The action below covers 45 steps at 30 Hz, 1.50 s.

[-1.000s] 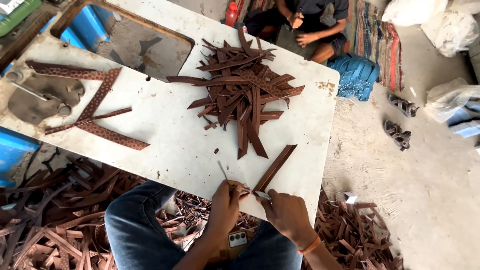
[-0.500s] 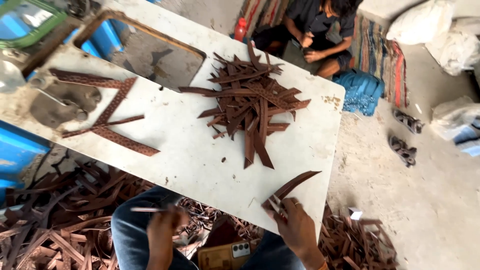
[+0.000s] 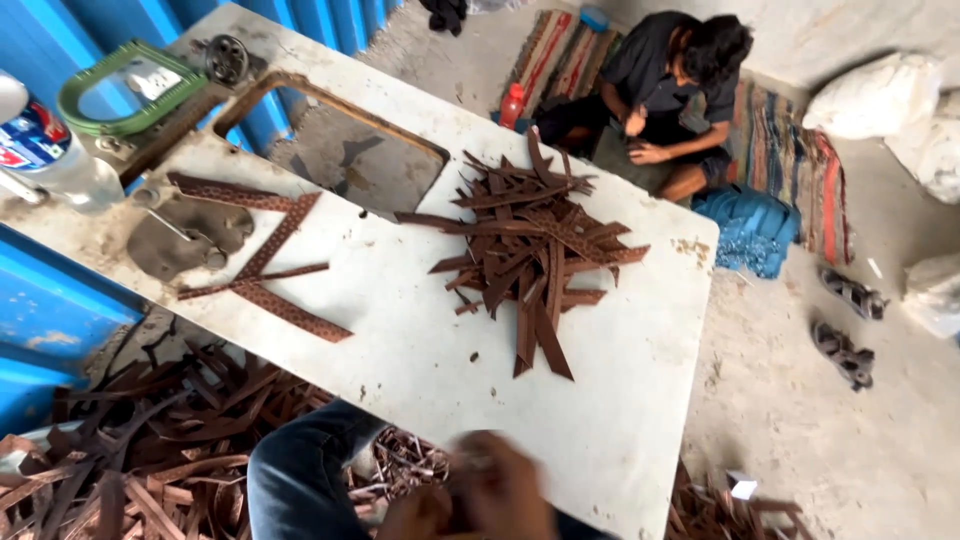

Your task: Trimming the edges of leather strips using a small blade.

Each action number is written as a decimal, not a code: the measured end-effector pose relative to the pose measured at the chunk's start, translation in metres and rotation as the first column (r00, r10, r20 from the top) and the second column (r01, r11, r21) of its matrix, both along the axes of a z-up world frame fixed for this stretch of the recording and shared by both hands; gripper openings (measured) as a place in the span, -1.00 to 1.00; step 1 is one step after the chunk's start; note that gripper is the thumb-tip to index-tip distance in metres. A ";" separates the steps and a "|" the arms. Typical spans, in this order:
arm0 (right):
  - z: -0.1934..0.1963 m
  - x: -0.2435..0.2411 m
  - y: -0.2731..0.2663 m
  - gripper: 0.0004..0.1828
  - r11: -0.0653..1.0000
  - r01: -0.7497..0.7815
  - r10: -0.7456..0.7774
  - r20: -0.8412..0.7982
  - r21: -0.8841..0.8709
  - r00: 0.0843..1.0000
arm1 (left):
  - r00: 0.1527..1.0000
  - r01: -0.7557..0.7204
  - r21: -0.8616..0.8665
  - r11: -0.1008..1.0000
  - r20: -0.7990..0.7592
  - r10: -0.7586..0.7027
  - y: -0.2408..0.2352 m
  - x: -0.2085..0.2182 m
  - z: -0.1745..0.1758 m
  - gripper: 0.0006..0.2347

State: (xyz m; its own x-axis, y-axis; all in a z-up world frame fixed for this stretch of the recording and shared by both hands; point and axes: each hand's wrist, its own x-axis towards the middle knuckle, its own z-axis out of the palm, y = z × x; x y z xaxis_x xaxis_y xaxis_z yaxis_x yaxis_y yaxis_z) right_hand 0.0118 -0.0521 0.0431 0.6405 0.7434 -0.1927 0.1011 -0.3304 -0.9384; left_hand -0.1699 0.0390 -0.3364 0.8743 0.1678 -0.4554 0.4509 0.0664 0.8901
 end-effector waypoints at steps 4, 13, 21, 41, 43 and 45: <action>-0.086 0.067 -0.068 -0.87 0.907 0.407 -0.408 -0.020 0.110 0.913 | 0.989 0.144 0.085 0.986 0.008 -0.146 0.050 0.100 0.227 -0.83; -0.149 0.090 -0.109 -0.82 0.748 0.655 -0.656 0.038 -0.107 0.754 | 0.735 -0.585 0.699 0.410 0.671 -0.096 0.149 0.388 0.365 -0.76; -0.124 0.092 -0.099 -0.76 0.708 0.633 -0.641 0.092 -0.313 0.762 | 0.936 -0.084 0.988 0.126 0.122 -0.330 0.148 0.403 0.421 -0.75; -0.083 0.075 -0.092 -0.73 0.790 0.607 -0.605 0.051 -0.084 0.794 | 0.677 -0.679 0.504 0.533 0.712 0.188 0.048 0.298 0.342 -0.87; -0.072 0.074 -0.089 -0.73 0.800 0.595 -0.593 0.054 -0.072 0.803 | 0.754 -0.582 0.623 0.522 0.654 0.061 0.040 0.304 0.362 -0.88; -0.065 0.070 -0.088 -0.73 0.811 0.582 -0.579 0.061 -0.063 0.813 | 0.815 -0.476 0.726 0.496 0.576 -0.060 0.036 0.310 0.373 -0.87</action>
State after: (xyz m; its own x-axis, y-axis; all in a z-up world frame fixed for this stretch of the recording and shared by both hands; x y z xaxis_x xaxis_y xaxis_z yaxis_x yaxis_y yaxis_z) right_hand 0.0814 -0.1403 -0.0224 0.9559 0.2155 -0.1996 -0.0976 -0.4080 -0.9077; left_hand 0.1399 0.0753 0.0363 0.7831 0.4253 0.4538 0.0430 -0.7649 0.6427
